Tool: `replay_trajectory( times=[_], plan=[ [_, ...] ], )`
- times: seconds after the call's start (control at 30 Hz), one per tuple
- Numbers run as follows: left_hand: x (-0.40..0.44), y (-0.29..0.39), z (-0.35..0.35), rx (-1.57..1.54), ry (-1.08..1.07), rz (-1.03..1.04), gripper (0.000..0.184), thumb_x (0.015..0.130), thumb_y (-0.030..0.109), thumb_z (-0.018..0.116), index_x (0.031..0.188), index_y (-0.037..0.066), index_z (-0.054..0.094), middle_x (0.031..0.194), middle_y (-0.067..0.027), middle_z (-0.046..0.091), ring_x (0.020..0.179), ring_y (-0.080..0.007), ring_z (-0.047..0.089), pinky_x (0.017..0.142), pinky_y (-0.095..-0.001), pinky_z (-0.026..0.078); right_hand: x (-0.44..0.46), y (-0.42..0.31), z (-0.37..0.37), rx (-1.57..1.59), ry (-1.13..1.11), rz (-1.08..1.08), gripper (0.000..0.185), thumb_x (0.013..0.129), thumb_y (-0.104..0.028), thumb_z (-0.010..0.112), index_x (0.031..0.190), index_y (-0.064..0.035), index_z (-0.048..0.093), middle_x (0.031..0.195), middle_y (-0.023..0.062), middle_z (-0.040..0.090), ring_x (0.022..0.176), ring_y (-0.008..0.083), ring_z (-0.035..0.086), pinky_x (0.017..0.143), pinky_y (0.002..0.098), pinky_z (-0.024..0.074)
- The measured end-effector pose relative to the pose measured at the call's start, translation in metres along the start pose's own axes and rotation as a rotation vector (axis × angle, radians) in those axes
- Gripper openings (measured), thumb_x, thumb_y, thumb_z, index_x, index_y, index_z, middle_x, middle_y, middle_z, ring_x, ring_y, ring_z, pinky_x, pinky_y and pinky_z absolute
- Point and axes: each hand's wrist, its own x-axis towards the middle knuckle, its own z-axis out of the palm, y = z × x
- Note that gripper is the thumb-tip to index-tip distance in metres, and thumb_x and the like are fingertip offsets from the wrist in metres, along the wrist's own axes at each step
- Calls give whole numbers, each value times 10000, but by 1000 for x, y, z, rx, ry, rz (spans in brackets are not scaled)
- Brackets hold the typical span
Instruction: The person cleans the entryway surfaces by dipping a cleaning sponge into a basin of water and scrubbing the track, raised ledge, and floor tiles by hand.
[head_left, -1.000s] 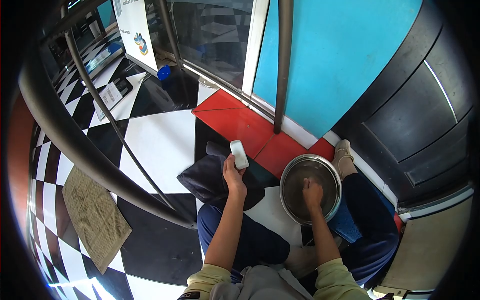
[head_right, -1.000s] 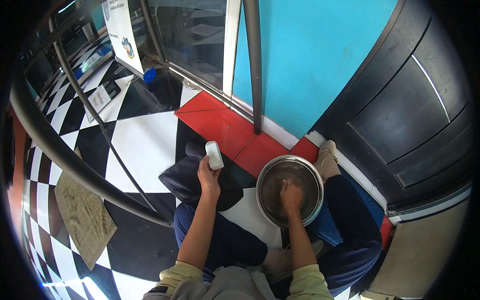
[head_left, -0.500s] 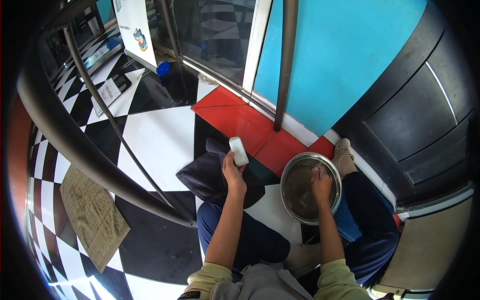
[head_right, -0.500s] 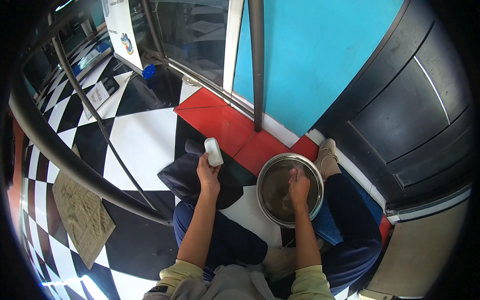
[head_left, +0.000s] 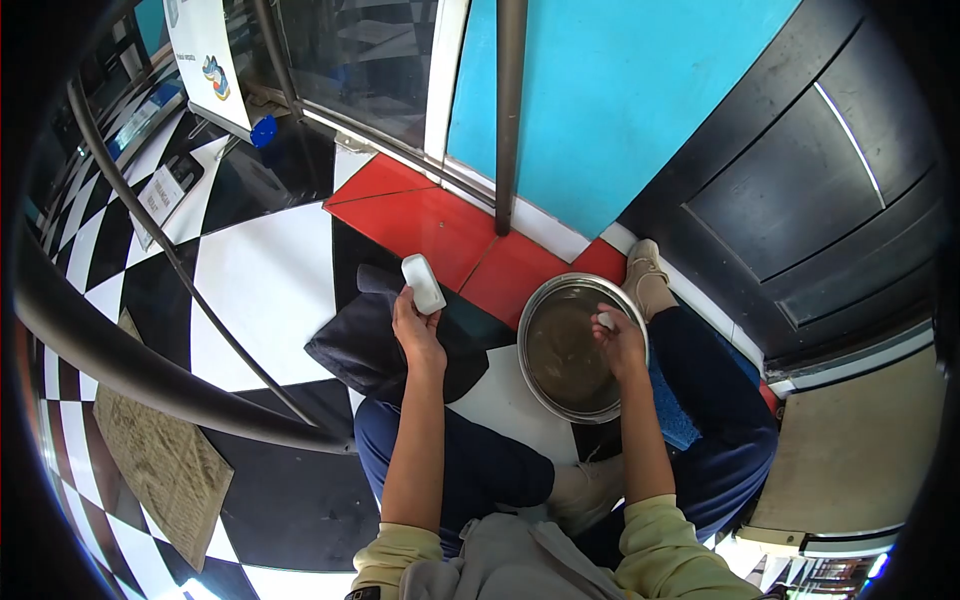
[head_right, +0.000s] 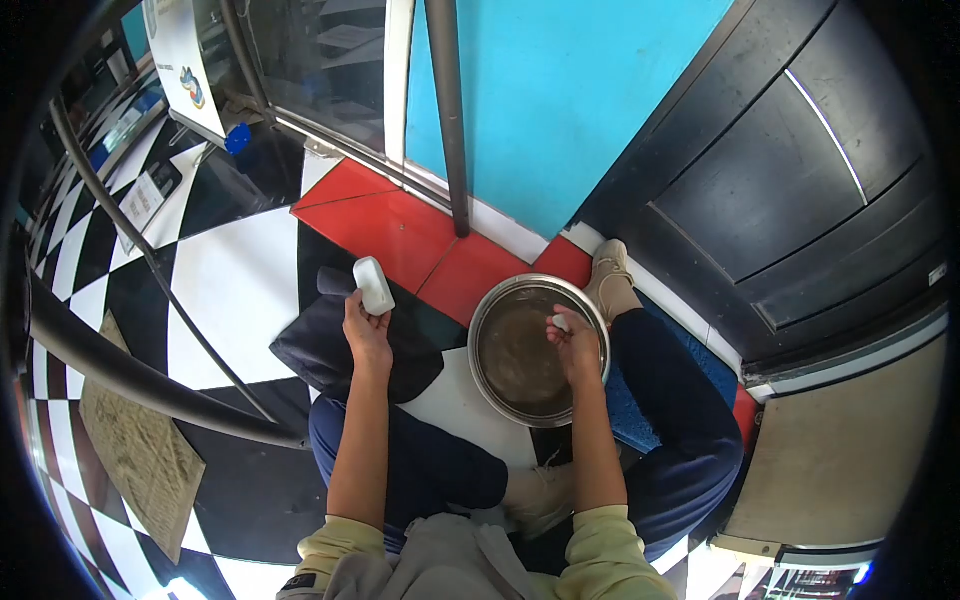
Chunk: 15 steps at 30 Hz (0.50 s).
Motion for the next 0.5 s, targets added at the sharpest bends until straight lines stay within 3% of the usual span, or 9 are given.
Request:
replay_trajectory(
  times=[0.17,0.27,0.5],
  plan=[
    [-2,2,0,4,-4,8,374,889,346,550,1128,60,574,1034,-35,611,926,-159,583,820,-305,433,-18,-10,21,-31,-145,-82,308,900,22,529,1206,55,541,1060,171,630,958,198,630,837,280,545],
    [-1,2,0,-4,5,11,372,890,346,549,1126,60,575,1039,-35,612,926,-158,584,821,-303,433,-20,-8,26,-74,-122,-115,242,886,30,559,1124,59,595,1014,162,648,928,200,646,806,281,558],
    [-2,1,0,3,-13,17,370,895,350,547,1123,60,575,1038,-34,613,929,-156,583,818,-301,434,-14,4,24,-246,-32,-251,123,876,10,591,975,48,653,819,105,671,656,149,619,622,247,520]
  ],
)
